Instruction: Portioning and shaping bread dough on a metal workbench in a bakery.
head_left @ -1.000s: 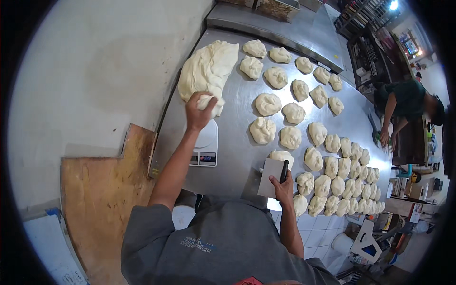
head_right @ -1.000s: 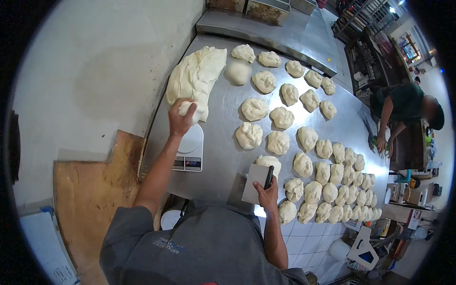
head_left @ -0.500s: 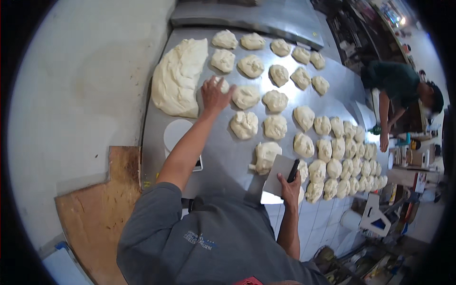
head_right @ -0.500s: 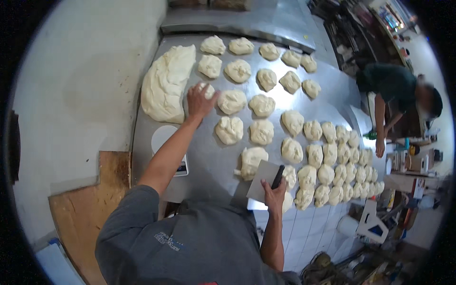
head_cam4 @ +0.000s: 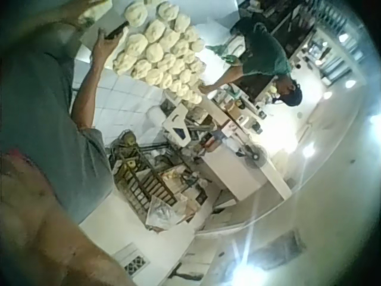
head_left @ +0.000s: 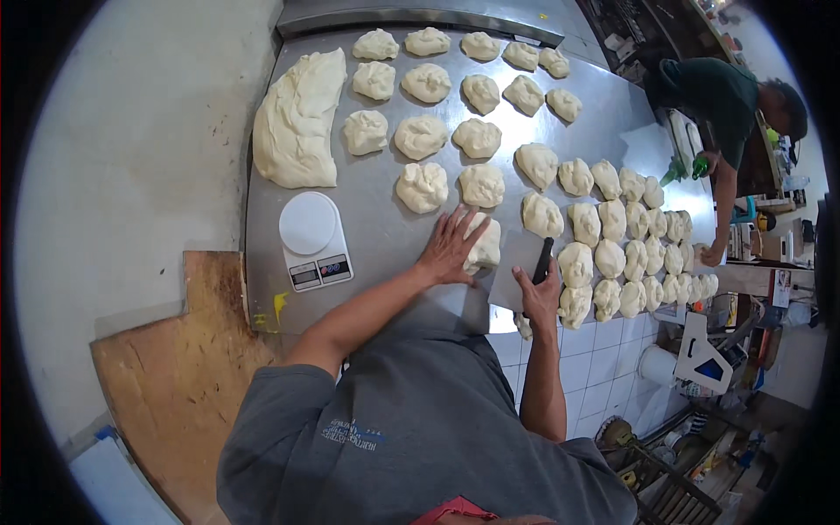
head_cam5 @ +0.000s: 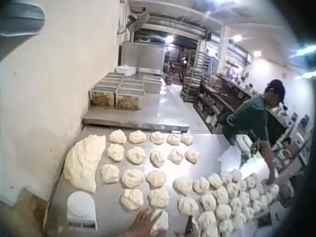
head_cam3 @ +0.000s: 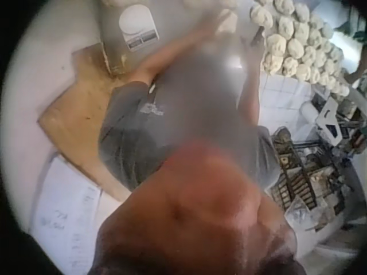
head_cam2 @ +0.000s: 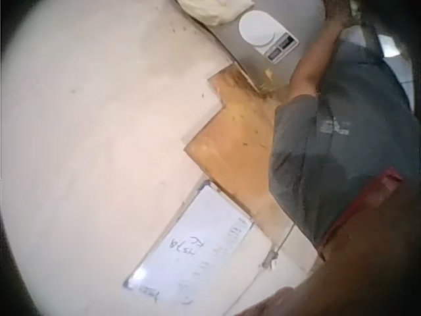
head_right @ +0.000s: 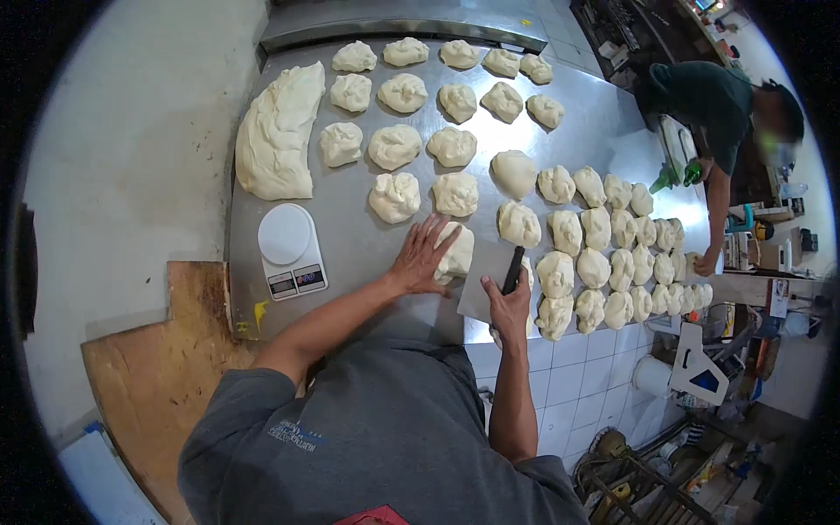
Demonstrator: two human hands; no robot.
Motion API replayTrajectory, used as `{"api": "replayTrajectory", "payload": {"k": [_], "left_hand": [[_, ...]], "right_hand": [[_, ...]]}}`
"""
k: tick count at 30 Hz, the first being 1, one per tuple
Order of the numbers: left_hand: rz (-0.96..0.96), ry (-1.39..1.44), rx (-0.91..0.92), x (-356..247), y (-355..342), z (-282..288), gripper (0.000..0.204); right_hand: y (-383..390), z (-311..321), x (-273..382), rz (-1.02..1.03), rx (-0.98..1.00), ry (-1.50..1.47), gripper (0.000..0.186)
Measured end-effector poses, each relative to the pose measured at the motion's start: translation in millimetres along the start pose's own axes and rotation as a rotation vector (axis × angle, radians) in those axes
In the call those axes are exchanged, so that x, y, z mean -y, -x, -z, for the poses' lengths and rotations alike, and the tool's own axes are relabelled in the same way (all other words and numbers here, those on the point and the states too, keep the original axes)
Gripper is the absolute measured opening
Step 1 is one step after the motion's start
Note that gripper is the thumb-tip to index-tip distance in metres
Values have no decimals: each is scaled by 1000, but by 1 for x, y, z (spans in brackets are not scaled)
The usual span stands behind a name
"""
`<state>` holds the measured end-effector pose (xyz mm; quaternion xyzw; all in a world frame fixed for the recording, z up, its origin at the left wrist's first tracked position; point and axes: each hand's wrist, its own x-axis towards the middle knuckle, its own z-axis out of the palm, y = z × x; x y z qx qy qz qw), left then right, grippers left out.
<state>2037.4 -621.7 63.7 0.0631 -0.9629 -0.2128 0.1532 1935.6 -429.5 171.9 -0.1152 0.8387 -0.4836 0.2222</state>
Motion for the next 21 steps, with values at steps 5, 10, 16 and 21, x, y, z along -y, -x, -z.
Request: {"api": "replayTrajectory", "payload": {"k": [5,10,16,21], "left_hand": [[66,115,-8,9,-6,-22,103],[97,220,-32,10,3,-14,87],[214,313,-48,3,39,-5,72],[318,431,-91,5,57,-3,64]], "right_hand": [[-29,-11,-7,337,9,147,47],[-58,-31,5,349,58,412,46],[-55,-80,-23,369,148,737,48],[-53,-103,-27,300,182,814,49]]}}
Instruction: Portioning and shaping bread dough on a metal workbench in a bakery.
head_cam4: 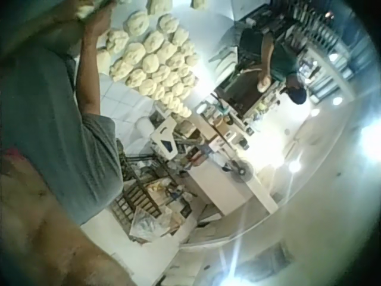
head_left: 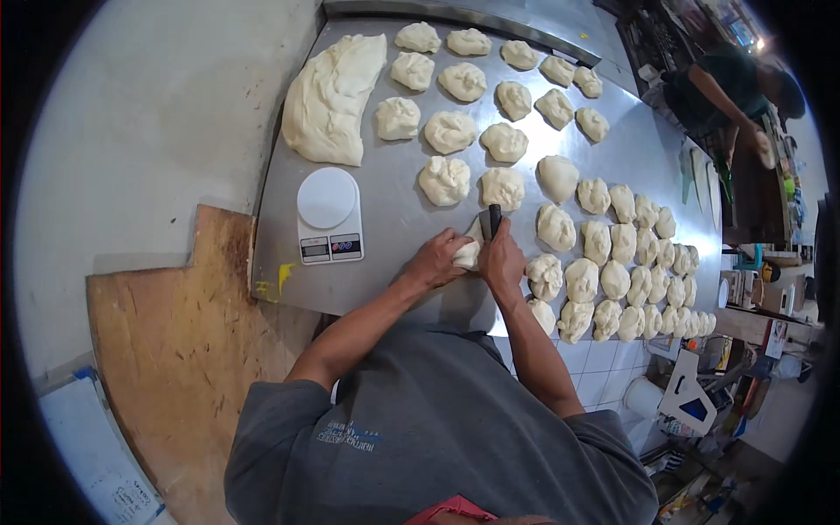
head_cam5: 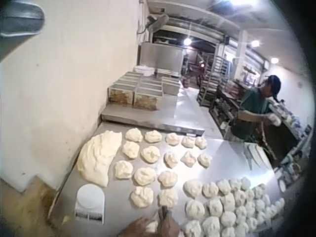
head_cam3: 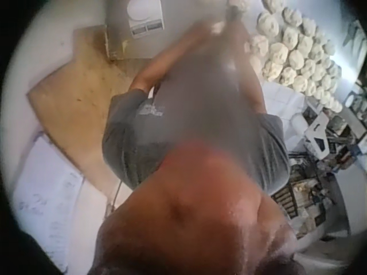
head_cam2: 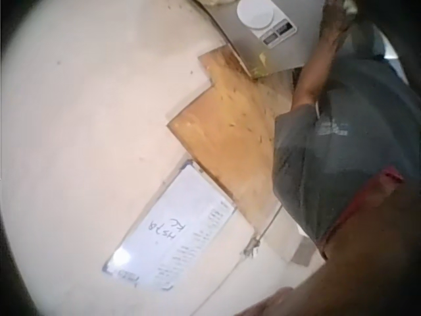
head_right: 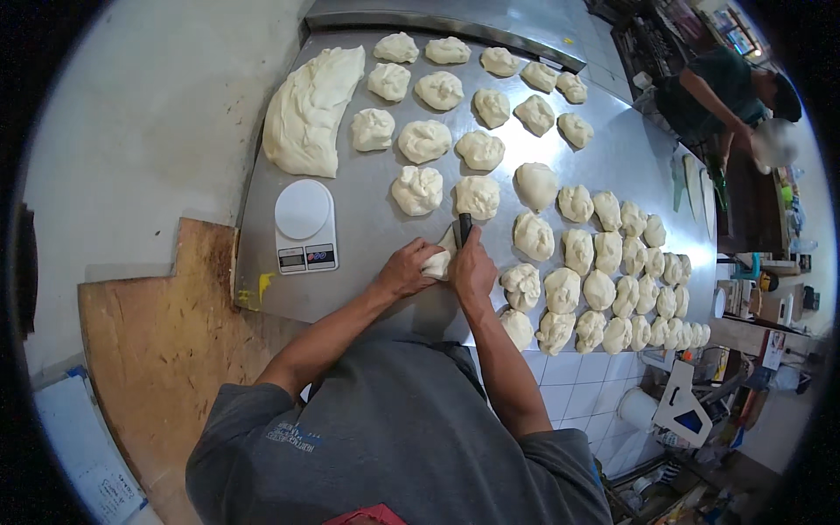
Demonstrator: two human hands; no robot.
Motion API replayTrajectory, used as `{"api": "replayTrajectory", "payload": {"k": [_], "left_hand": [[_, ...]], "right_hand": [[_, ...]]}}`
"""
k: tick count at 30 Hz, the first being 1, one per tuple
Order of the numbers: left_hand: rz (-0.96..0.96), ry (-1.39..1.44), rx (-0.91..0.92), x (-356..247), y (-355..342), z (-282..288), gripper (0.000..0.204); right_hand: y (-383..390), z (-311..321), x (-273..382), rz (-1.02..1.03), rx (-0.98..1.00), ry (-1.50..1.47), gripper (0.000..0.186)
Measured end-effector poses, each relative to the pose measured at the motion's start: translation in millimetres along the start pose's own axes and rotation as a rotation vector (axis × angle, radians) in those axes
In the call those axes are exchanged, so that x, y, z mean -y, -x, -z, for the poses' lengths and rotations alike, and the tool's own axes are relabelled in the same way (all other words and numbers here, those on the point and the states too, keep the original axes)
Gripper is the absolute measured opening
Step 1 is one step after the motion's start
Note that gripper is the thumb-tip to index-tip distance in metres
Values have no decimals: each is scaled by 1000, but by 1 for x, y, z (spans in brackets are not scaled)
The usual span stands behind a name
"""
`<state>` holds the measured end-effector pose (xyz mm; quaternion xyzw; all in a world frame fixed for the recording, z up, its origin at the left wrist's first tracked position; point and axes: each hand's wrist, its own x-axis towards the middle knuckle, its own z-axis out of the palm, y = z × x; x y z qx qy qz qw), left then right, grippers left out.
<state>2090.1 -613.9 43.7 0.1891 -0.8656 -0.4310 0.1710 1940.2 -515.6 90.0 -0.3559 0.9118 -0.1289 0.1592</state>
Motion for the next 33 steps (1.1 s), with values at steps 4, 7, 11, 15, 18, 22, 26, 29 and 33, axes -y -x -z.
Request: {"api": "replayTrajectory", "payload": {"k": [4,7,11,15,18,22,26,29,33], "left_hand": [[55,56,-103,-5,20,20,62],[49,94,-256,-25,25,75,62],[46,13,-389,-19,44,167,68],[72,-146,-436,45,62,227,71],[77,-167,-395,94,68,230,72],[231,-804,-703,47,63,206,69],[27,-178,-616,14,72,124,55],[106,67,-243,15,87,46,49],[155,407,-16,-7,79,10,47]], "right_hand": [[-6,3,-1,-16,51,-10,50],[-16,-1,-30,-46,48,-76,53],[-6,-4,-40,56,-7,-324,53],[-14,0,-42,87,81,-555,44],[-14,6,-46,92,185,-721,39],[-15,23,-41,4,180,-735,33],[-15,11,-42,62,248,-741,33],[-21,13,-32,59,310,-794,34],[-10,19,-17,-78,384,-987,33]]}}
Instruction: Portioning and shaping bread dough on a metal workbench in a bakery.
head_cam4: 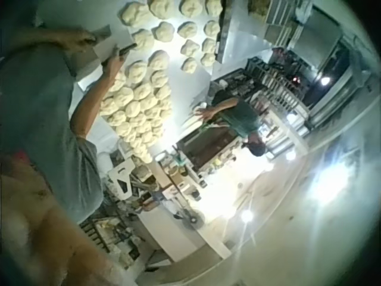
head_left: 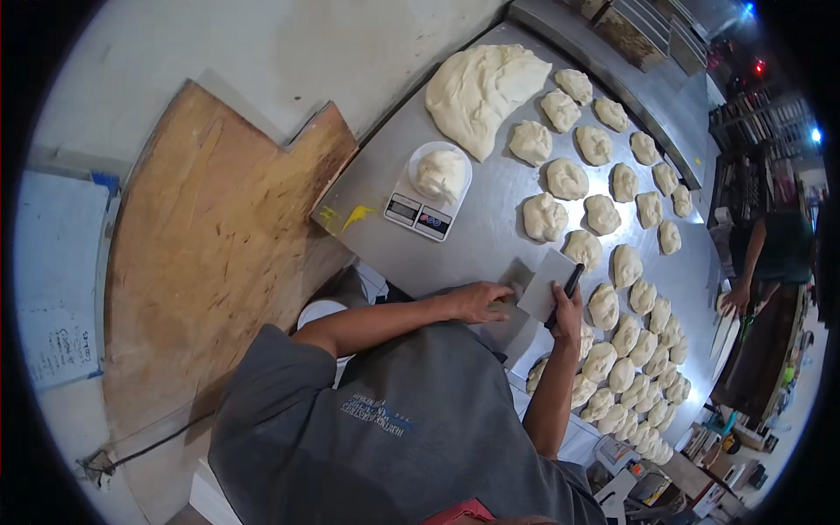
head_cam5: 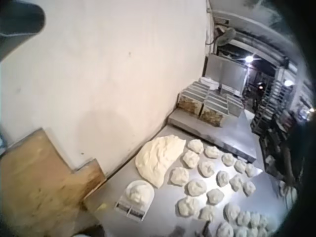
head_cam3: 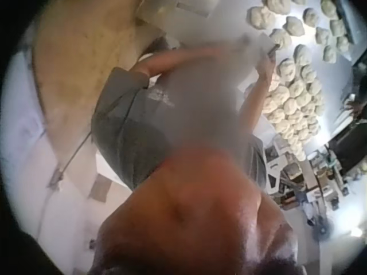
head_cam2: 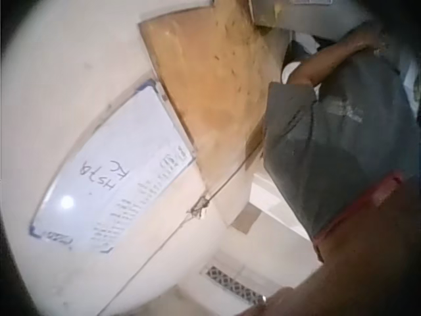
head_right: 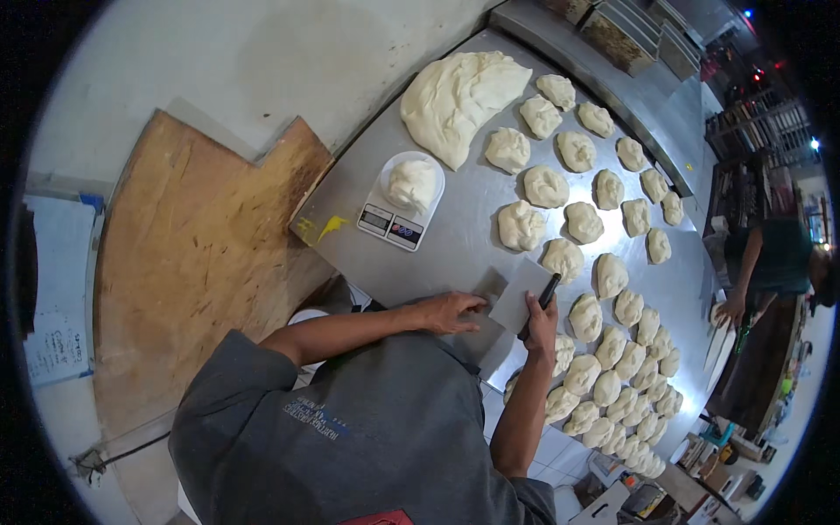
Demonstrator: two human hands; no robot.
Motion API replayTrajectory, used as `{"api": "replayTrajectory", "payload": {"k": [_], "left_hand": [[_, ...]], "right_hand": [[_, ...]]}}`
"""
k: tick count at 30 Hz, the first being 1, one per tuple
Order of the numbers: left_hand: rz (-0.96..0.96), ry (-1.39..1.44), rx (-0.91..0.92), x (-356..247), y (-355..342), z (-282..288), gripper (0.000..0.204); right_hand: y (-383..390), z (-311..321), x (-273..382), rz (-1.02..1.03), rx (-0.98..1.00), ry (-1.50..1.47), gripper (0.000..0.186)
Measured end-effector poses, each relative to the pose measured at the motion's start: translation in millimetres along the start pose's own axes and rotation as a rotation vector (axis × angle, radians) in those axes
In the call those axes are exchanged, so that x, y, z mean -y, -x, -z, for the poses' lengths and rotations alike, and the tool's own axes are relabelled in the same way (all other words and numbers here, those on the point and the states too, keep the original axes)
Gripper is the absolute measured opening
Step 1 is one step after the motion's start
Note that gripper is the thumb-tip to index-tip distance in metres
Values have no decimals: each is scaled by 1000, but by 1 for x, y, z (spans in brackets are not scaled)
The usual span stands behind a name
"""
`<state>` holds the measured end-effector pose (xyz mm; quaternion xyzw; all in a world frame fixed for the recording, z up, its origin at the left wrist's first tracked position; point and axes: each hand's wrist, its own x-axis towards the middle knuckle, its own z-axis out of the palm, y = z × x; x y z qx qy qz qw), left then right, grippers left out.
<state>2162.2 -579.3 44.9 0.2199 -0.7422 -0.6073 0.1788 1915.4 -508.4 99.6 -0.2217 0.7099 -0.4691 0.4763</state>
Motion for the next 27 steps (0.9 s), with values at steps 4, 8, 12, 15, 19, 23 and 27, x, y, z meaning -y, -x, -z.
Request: {"api": "replayTrajectory", "payload": {"k": [4,8,12,15,19,23,27], "left_hand": [[170,285,-83,-4,-9,-13,49],[332,391,-271,29,-13,-17,43],[292,-23,-343,7,2,13,32],[252,-50,-331,-7,4,26,29],[159,-148,-343,-9,4,29,27],[84,-409,-380,-9,2,33,25],[15,-556,-502,-18,-4,62,20]], "right_hand": [[24,-14,9,-107,-5,-428,37],[37,-17,-7,-106,19,-135,37],[51,-24,-13,29,-28,170,35],[53,-38,16,173,-58,516,30],[40,-67,15,261,-47,710,26],[32,-108,2,306,-150,858,27],[7,-116,-19,330,-163,841,29]]}}
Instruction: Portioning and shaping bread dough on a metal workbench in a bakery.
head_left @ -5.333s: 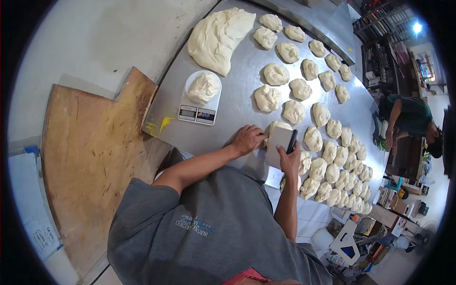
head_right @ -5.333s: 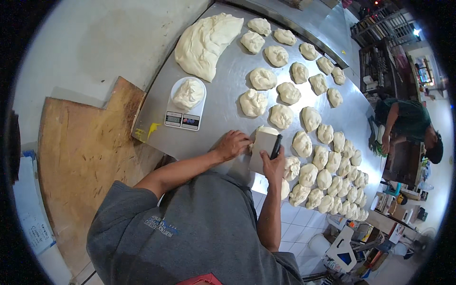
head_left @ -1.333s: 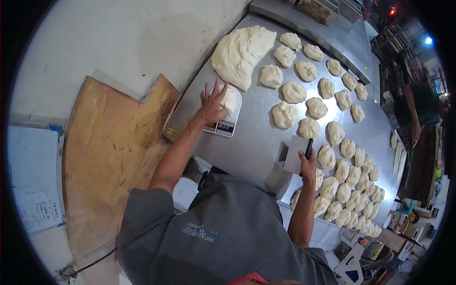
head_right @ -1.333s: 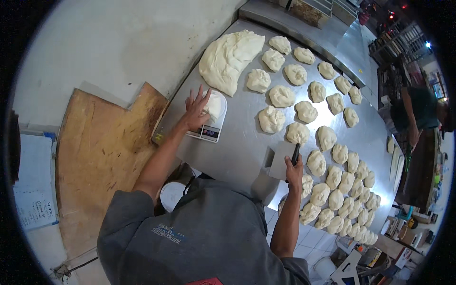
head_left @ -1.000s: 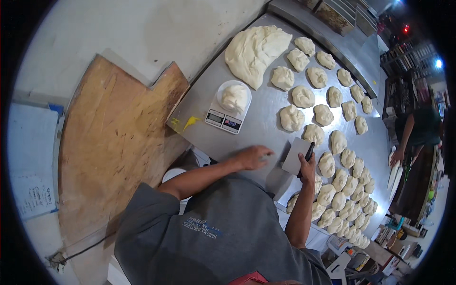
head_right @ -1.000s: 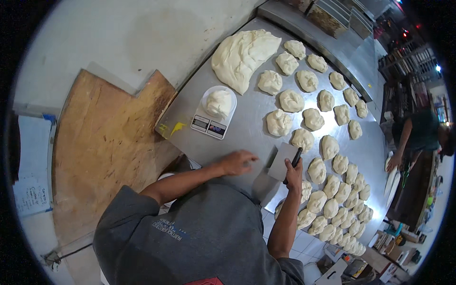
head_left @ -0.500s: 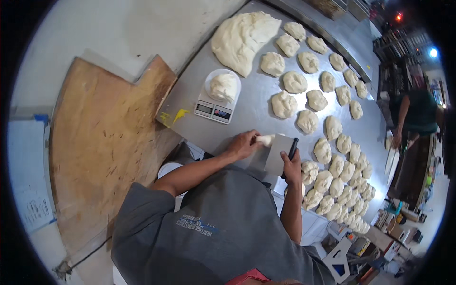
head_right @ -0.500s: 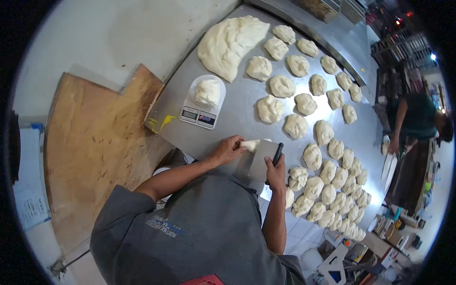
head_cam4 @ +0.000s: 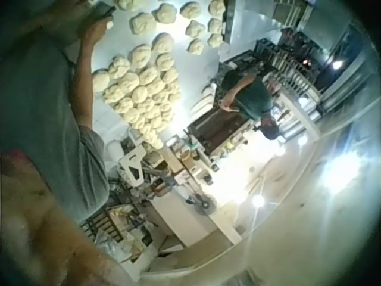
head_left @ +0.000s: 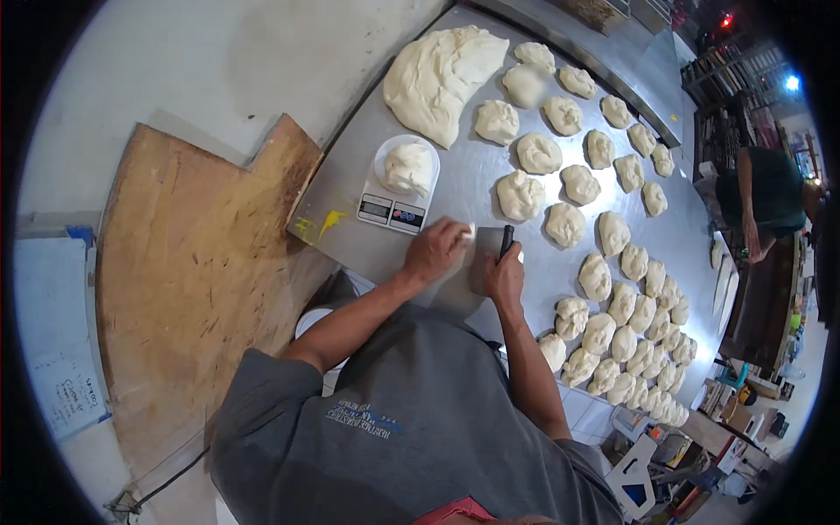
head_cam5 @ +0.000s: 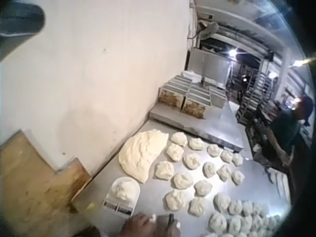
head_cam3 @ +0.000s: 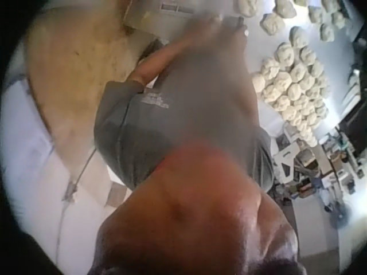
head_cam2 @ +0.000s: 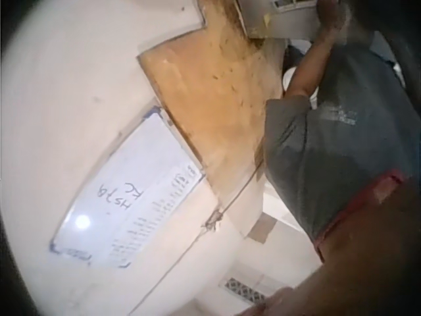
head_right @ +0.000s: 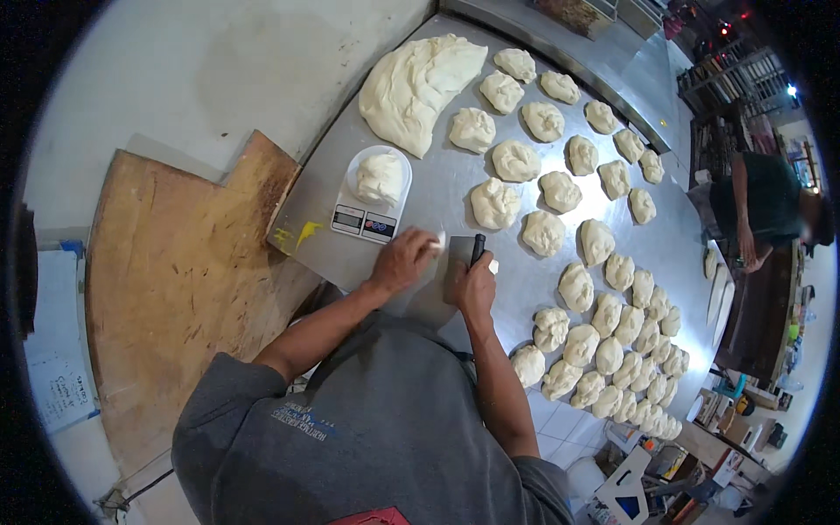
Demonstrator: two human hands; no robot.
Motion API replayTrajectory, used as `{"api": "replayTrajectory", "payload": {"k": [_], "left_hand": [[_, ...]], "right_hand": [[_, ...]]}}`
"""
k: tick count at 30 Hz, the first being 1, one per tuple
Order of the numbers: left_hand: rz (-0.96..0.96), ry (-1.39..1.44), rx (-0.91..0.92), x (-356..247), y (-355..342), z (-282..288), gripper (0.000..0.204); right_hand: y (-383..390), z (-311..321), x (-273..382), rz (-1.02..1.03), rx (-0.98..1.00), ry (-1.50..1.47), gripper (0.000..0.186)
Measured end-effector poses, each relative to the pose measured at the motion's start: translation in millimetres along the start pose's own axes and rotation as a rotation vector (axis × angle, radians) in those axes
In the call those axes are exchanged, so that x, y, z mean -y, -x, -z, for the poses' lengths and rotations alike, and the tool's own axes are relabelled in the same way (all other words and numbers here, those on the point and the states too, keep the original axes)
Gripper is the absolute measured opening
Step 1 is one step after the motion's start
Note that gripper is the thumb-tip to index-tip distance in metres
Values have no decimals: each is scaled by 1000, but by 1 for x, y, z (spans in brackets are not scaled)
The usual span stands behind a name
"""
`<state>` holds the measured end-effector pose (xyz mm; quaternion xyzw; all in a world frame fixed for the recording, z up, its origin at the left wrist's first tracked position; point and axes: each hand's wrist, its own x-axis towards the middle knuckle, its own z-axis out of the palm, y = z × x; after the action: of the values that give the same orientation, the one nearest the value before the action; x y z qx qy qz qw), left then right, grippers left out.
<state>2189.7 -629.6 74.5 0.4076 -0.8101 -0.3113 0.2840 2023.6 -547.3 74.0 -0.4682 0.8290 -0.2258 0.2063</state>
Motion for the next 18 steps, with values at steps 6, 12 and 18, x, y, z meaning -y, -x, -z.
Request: {"api": "replayTrajectory", "payload": {"k": [6,12,18], "left_hand": [[-11,-286,-402,43,-60,88,32],[40,-424,-591,53,-87,100,45],[-119,157,-15,0,-20,8,38]], "right_hand": [[-10,-1,-11,-16,18,-164,35],[-14,4,-23,25,74,-241,32],[1,40,-25,-411,204,-931,36]]}}
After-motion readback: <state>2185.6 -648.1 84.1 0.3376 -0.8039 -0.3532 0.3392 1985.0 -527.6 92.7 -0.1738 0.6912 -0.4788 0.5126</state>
